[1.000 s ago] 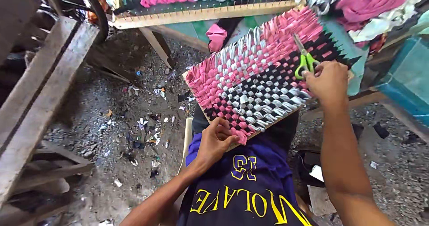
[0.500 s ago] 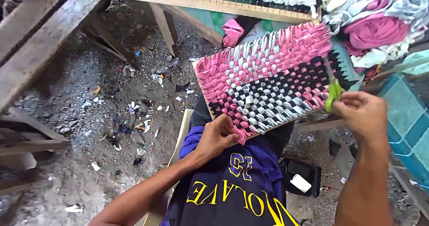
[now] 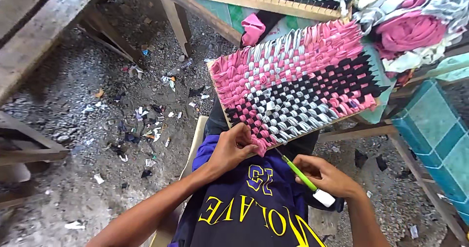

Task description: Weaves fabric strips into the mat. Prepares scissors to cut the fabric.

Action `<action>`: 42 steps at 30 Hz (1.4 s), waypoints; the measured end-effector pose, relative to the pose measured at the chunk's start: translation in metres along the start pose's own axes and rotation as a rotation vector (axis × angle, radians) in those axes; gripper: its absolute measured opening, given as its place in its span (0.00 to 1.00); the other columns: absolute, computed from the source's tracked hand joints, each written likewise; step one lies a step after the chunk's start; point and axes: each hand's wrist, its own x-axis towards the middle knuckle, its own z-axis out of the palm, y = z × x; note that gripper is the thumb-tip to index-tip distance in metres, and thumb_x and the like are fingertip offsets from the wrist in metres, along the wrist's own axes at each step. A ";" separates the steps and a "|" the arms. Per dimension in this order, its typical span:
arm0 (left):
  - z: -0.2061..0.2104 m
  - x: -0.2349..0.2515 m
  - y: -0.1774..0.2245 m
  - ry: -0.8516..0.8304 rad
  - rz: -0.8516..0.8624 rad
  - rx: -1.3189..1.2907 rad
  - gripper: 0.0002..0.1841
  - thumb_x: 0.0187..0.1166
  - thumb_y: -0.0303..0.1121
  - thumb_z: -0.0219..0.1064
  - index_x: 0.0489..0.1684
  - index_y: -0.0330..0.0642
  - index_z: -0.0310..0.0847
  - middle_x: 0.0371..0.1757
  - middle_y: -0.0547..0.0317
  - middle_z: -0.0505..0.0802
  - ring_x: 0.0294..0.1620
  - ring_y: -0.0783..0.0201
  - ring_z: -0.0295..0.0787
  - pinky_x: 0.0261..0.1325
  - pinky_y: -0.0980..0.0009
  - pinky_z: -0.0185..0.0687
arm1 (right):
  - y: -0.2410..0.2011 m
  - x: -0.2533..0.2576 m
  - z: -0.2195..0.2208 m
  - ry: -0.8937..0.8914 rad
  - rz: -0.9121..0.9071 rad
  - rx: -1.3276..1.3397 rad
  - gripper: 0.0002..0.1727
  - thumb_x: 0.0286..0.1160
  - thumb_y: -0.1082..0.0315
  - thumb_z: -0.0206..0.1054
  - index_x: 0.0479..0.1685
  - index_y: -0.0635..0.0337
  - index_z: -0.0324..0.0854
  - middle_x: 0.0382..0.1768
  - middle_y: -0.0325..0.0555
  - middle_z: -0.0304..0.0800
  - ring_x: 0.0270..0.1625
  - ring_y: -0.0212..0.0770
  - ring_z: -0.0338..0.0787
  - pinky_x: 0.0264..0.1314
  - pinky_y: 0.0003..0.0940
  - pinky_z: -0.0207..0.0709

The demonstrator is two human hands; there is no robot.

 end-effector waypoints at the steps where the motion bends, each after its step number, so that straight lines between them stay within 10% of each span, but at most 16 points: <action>1: 0.000 0.000 -0.001 -0.001 -0.001 -0.001 0.15 0.70 0.30 0.82 0.46 0.39 0.80 0.41 0.58 0.95 0.40 0.65 0.97 0.44 0.66 0.98 | 0.000 0.001 -0.002 -0.032 0.010 0.011 0.21 0.78 0.49 0.73 0.56 0.55 0.81 0.35 0.37 0.88 0.30 0.28 0.84 0.29 0.24 0.78; 20: 0.001 0.000 0.000 -0.002 -0.006 -0.005 0.15 0.69 0.28 0.81 0.46 0.38 0.80 0.40 0.57 0.95 0.39 0.65 0.97 0.43 0.67 0.97 | -0.016 0.050 -0.021 -0.220 0.054 0.096 0.17 0.84 0.51 0.67 0.47 0.56 0.80 0.24 0.35 0.85 0.23 0.25 0.81 0.23 0.19 0.71; 30: 0.000 0.000 0.000 -0.002 -0.004 -0.019 0.15 0.69 0.28 0.82 0.45 0.38 0.80 0.39 0.58 0.95 0.39 0.65 0.97 0.43 0.67 0.98 | -0.008 0.035 -0.034 -0.205 0.043 0.028 0.13 0.78 0.58 0.73 0.49 0.58 0.82 0.29 0.38 0.91 0.28 0.30 0.90 0.30 0.24 0.84; 37: -0.018 0.005 0.011 -0.218 -0.107 0.052 0.16 0.72 0.33 0.80 0.55 0.43 0.84 0.41 0.62 0.96 0.39 0.68 0.96 0.45 0.68 0.96 | -0.023 -0.009 -0.102 0.626 0.012 -0.300 0.16 0.75 0.63 0.69 0.58 0.56 0.85 0.42 0.41 0.94 0.38 0.35 0.92 0.40 0.35 0.89; 42: -0.037 0.009 0.017 -0.263 -0.218 0.043 0.15 0.70 0.35 0.82 0.52 0.45 0.88 0.44 0.63 0.97 0.40 0.66 0.96 0.46 0.66 0.97 | -0.019 0.011 -0.139 0.869 0.321 -0.709 0.18 0.88 0.61 0.60 0.65 0.64 0.82 0.54 0.68 0.88 0.44 0.68 0.91 0.50 0.76 0.81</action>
